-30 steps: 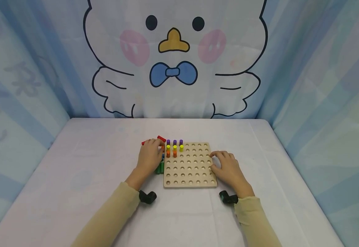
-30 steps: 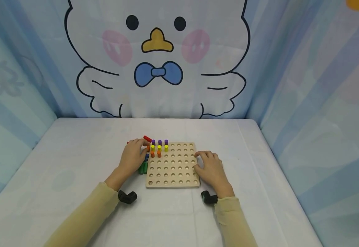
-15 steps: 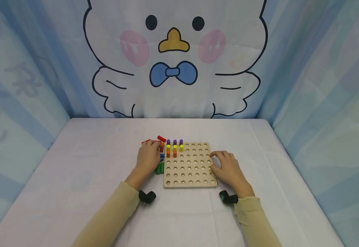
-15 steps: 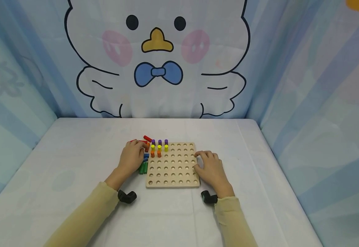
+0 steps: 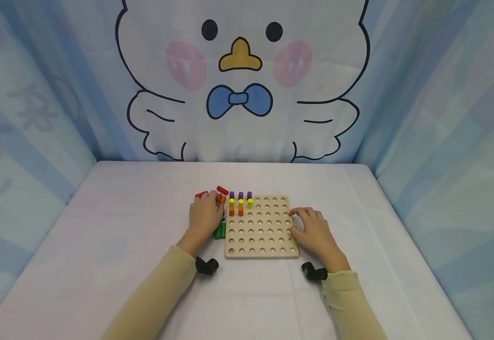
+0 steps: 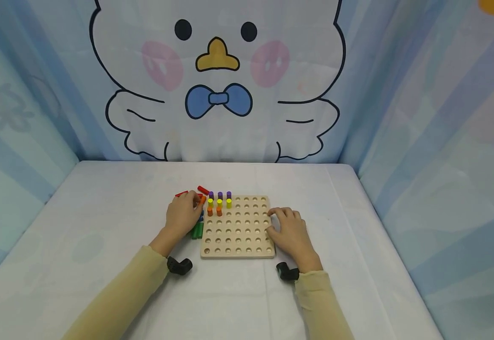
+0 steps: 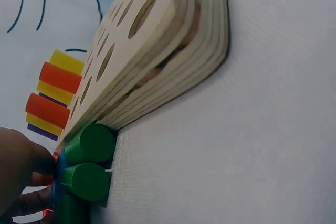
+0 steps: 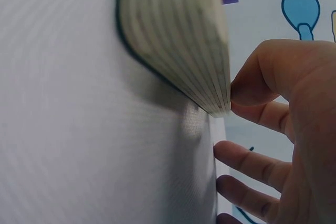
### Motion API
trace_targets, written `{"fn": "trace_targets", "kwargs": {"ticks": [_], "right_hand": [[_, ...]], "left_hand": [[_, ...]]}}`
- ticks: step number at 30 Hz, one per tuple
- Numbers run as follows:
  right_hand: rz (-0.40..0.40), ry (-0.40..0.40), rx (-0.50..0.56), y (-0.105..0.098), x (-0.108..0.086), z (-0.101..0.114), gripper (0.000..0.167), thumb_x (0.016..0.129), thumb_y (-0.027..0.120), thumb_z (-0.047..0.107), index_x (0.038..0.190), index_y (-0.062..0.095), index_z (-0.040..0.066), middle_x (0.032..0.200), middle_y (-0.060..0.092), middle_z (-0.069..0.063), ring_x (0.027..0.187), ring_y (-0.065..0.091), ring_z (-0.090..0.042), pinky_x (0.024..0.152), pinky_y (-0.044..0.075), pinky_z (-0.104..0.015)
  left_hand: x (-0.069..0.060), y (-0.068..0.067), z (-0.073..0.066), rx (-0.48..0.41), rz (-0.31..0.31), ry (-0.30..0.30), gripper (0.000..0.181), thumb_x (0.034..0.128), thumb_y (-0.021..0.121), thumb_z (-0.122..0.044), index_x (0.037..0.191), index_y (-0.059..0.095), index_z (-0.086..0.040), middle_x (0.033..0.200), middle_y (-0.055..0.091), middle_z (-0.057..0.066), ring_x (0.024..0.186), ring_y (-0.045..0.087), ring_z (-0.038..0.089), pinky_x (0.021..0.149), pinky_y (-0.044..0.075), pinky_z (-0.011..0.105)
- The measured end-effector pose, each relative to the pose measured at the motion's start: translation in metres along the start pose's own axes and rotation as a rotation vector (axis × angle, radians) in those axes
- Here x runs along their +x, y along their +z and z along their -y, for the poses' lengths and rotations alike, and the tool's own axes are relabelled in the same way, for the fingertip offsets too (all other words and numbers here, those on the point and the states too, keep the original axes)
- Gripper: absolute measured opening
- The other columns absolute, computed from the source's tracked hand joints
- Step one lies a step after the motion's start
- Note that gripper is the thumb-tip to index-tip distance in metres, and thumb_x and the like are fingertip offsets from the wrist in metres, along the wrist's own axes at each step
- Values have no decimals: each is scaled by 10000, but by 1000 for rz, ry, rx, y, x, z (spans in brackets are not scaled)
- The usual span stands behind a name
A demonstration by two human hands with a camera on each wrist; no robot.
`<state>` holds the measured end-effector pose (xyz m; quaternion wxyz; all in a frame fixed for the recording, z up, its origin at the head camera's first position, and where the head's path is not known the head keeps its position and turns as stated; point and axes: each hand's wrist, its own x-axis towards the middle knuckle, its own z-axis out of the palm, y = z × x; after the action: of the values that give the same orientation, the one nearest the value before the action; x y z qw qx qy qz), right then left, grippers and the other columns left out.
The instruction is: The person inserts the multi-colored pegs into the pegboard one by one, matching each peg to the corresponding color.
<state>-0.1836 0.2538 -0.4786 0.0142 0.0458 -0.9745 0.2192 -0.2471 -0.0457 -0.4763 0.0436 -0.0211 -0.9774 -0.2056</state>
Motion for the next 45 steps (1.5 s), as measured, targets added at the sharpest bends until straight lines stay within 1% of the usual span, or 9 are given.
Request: {"fn": "trace_targets", "kwargs": {"ticks": [3,8,18,23,27,29,35,42,45], "right_hand": [[-1,2,-2,0,0,0,375,935,607,221,1301,612,140,1444,544,-200,1360,448,-467,1108,354,-668],[-7,-3,1,1,0,0,378,931,607,223,1300,614,139,1443,546,-202,1354,452,-468,1104,355,-669],[-14,-3,4,2,-1,-3,378,929,610,223,1297,615,139,1443,548,-201,1353,453,-475,1091,361,-674],[-18,-8,3,2,-1,-3,380,929,613,227,1298,616,139,1440,551,-200,1351,456,-473,1090,362,-672],[-18,-10,2,2,0,-3,380,927,611,231,1296,616,141,1440,551,-198,1349,457,-475,1091,362,-673],[-18,-10,1,2,0,-3,379,928,610,232,1296,615,142,1441,550,-197,1350,457,-475,1093,362,-672],[-17,-2,13,2,-1,-2,371,924,608,227,1287,616,151,1433,550,-194,1355,452,-464,1103,354,-669],[-19,-7,14,2,-1,-1,367,922,609,227,1281,618,153,1426,553,-194,1349,455,-462,1101,357,-666],[-19,-8,10,3,-1,-2,368,923,601,236,1282,615,154,1427,550,-196,1343,455,-462,1094,360,-666]], "left_hand": [[1,-1,0,-30,-5,-20,193,1007,663,-240,1109,652,-77,1005,691,108,910,603,297,856,521,439],[1,-1,4,-128,-31,-12,163,993,676,-185,1082,630,-56,960,676,115,849,586,276,798,513,411],[-1,-7,4,-373,-88,-7,161,1003,668,-144,1129,598,-72,1117,602,131,973,587,264,894,561,388],[-3,-8,3,-481,-113,19,122,988,660,-66,1102,619,-57,1114,584,131,1008,587,263,927,561,375],[-4,-7,2,-558,-131,22,98,985,653,-56,1081,633,-49,1112,606,128,1046,612,258,959,569,383],[-5,-6,1,-613,-135,5,92,991,643,-73,1079,636,-49,1121,620,125,1070,620,259,970,569,394],[-7,-12,-3,-837,-139,-80,103,995,633,-89,1089,647,-50,1165,658,131,1121,626,283,990,549,427],[-8,-15,-8,-1052,-104,-165,189,1007,648,-116,1166,661,-15,1177,668,124,1082,637,229,961,549,314],[-9,-15,-11,-1099,-85,-174,222,1013,656,-142,1189,683,-11,1185,688,122,1081,628,211,957,538,275]]}}
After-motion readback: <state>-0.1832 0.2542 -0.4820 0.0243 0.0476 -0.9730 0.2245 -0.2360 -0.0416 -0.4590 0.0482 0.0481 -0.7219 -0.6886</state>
